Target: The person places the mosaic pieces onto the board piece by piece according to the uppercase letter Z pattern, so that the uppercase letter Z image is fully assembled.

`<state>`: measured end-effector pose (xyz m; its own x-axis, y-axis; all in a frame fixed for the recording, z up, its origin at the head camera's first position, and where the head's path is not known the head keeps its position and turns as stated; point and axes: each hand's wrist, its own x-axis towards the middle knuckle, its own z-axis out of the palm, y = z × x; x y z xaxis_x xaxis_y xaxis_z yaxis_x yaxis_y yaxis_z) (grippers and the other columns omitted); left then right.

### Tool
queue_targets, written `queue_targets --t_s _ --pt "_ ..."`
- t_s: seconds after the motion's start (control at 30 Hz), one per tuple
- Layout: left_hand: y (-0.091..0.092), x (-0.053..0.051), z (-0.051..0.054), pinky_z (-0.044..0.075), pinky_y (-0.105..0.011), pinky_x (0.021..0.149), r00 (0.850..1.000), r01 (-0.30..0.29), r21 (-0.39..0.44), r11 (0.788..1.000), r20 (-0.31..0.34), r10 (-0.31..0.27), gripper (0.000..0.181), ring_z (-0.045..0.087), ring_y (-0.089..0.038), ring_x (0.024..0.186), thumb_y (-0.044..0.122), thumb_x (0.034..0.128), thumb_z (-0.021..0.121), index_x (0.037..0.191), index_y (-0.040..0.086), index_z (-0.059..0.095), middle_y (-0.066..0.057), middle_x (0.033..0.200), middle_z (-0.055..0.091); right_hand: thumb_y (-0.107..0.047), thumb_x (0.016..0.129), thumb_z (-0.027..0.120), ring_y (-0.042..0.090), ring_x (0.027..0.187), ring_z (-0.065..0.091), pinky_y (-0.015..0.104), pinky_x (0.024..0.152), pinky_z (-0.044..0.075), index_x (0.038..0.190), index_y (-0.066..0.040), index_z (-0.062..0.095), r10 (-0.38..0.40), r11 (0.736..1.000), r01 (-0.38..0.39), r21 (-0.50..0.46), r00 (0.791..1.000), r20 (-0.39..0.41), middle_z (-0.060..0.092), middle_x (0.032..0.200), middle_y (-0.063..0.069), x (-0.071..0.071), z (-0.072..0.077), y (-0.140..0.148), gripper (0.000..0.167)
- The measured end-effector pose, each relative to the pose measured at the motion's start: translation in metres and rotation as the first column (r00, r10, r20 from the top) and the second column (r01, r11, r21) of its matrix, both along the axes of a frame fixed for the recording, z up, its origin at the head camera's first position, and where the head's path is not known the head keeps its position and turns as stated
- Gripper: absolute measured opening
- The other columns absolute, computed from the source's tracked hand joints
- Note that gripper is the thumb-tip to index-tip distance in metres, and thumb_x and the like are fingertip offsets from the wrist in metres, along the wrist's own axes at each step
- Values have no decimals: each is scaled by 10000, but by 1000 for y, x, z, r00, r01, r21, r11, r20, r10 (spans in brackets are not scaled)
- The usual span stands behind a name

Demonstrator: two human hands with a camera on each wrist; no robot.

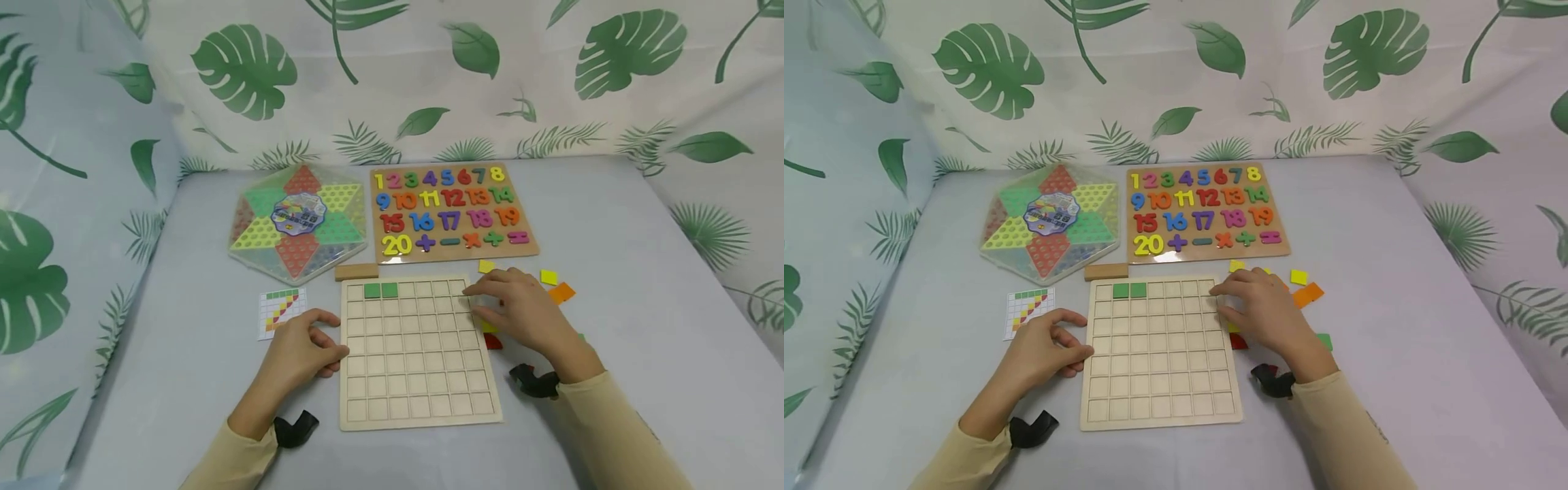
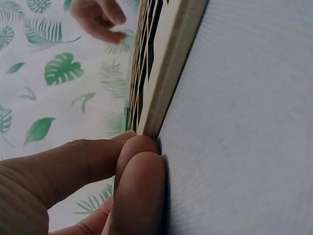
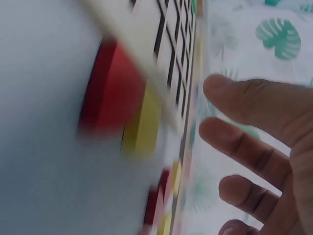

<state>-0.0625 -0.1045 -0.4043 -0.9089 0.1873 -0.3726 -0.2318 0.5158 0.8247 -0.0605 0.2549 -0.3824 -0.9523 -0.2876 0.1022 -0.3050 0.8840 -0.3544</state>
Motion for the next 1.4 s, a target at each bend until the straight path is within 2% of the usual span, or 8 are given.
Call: queue_targets --t_s 0.1,0.23,0.33,0.5,0.77,0.97,1.17,1.4 --pt "-6 2 1 595 -291 530 1000 -19 -9 1000 3 19 426 685 -140 518 98 829 849 1214 89 668 -44 720 735 -178 870 841 262 1019 651 481 876 564 1125 -172 805 -18 1000 18 10 1000 8 763 1092 40 8 0 12 258" --pt "-9 3 0 596 -292 527 1000 -24 -7 1000 4 24 428 685 -139 517 100 833 849 1220 85 667 -45 723 736 -174 840 865 310 1079 667 555 934 551 1096 -172 810 -45 999 44 31 999 28 761 1093 52 24 0 32 262" --pt "-9 4 -1 595 -293 521 1000 -28 -7 1000 0 28 429 685 -139 512 94 831 849 1219 84 668 -40 717 735 -197 817 885 350 1105 662 634 990 496 1070 -189 815 -75 995 71 71 996 56 762 1099 70 36 0 46 263" --pt "-11 5 -3 594 -292 519 999 -32 -6 999 -8 32 423 688 -142 512 90 830 848 1213 83 669 -35 706 737 -245 789 907 353 1057 647 651 962 500 1063 -203 817 -114 983 96 159 988 107 765 1111 96 49 1 62 292" --pt "-9 7 -3 588 -290 516 999 -41 -7 999 1 41 424 682 -137 512 88 824 852 1206 84 670 -37 709 734 -221 753 928 345 1004 644 617 875 532 1050 -174 817 -134 968 106 227 985 109 765 1067 96 55 -4 79 321" --pt "-5 4 -7 588 -284 515 999 -32 -1 999 0 32 419 677 -132 508 79 820 855 1197 94 671 -28 696 728 -204 750 928 350 989 649 624 865 534 1051 -162 817 -138 964 109 244 985 107 761 1045 90 59 -7 90 323" --pt "-2 0 -7 588 -283 514 1000 -18 9 1000 -11 19 419 675 -134 508 78 818 856 1192 99 668 -26 695 727 -179 745 929 351 978 645 634 871 545 1049 -139 817 -154 970 132 206 984 93 749 1029 99 60 -9 95 326" --pt "-1 -2 -6 597 -293 521 1000 -10 45 999 1 10 425 677 -137 515 56 812 851 1191 81 658 -39 702 726 -139 720 943 377 997 627 631 838 589 1062 -121 806 -170 981 163 106 984 52 730 1088 157 59 -10 92 369"
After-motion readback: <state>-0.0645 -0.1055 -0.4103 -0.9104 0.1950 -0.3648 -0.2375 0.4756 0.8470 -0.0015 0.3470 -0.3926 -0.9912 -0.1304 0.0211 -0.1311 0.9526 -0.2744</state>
